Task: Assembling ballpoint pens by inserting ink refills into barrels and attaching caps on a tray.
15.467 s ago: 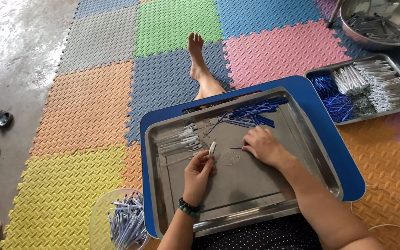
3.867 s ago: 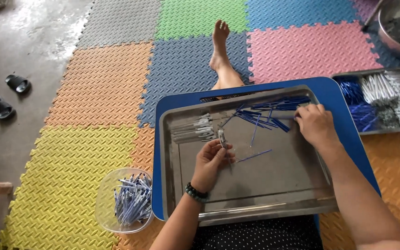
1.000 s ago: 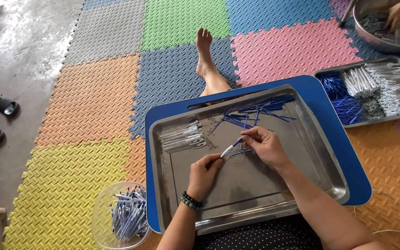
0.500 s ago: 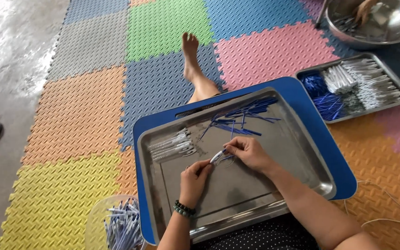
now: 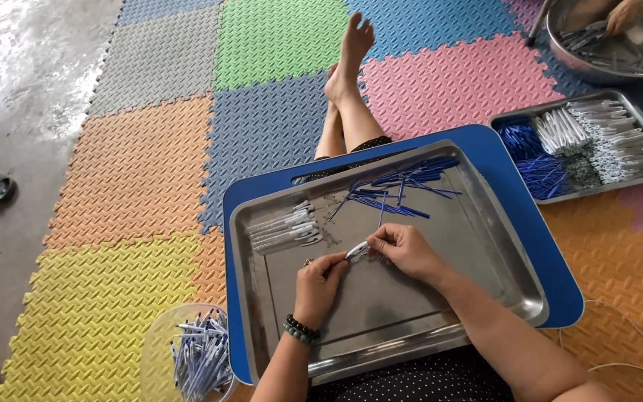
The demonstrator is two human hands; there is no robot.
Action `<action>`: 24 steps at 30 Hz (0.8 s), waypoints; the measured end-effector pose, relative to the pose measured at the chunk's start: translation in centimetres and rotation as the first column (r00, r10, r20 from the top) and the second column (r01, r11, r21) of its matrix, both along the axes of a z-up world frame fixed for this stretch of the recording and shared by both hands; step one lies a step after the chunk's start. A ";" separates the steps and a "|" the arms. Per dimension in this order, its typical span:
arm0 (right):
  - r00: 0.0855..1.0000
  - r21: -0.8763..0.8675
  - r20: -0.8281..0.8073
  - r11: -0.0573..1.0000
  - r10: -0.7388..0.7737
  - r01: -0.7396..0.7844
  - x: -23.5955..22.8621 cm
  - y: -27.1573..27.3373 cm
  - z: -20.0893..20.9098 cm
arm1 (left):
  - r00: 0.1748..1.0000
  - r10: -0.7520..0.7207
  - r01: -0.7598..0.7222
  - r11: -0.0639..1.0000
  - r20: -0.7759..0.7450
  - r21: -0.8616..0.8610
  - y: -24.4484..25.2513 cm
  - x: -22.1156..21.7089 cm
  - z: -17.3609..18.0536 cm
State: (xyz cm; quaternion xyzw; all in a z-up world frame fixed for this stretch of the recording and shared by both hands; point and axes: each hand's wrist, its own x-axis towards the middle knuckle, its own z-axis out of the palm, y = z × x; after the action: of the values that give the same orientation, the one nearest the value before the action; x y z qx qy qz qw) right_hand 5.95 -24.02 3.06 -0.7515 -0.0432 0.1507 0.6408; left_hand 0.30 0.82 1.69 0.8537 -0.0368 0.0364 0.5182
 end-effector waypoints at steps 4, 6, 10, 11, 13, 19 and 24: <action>0.999 -0.007 -0.008 0.999 0.038 -0.038 -0.2 -0.3 1.7 | 0.999 -0.027 0.028 1.000 -0.026 0.013 -0.4 -0.2 1.5; 0.999 0.012 0.034 1.000 0.022 -0.023 -0.6 -0.4 1.6 | 0.990 -0.093 0.092 0.996 -0.104 -0.011 -0.4 -0.6 1.8; 0.997 -0.046 0.077 0.999 0.007 -0.003 -0.6 -0.4 1.7 | 0.996 -0.044 0.044 0.999 -0.074 -0.011 -0.4 -0.1 0.8; 0.995 -0.086 0.096 0.996 -0.010 0.018 -0.5 -0.5 1.7 | 1.000 -0.025 0.025 1.000 -0.006 -0.001 -0.4 0.2 0.6; 0.995 -0.118 0.103 0.993 -0.012 0.024 -0.4 -0.5 1.6 | 0.999 0.008 -0.008 1.000 0.049 0.013 0.1 -0.2 1.0; 0.915 -0.579 0.396 0.793 0.070 0.190 0.6 -1.8 -1.2 | 0.973 0.198 -0.180 0.973 0.117 -0.146 6.0 -0.9 7.1; 0.752 -0.611 0.621 0.738 0.222 0.286 -0.4 -0.4 -1.1 | 0.828 0.536 -0.558 0.819 0.165 0.136 18.0 -5.1 4.9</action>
State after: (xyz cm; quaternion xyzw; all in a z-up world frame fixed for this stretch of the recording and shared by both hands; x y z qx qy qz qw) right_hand 5.54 -24.43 1.97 -0.9342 -0.1941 -0.1305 0.2693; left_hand -4.76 18.83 6.62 0.8673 0.1760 0.2312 0.4042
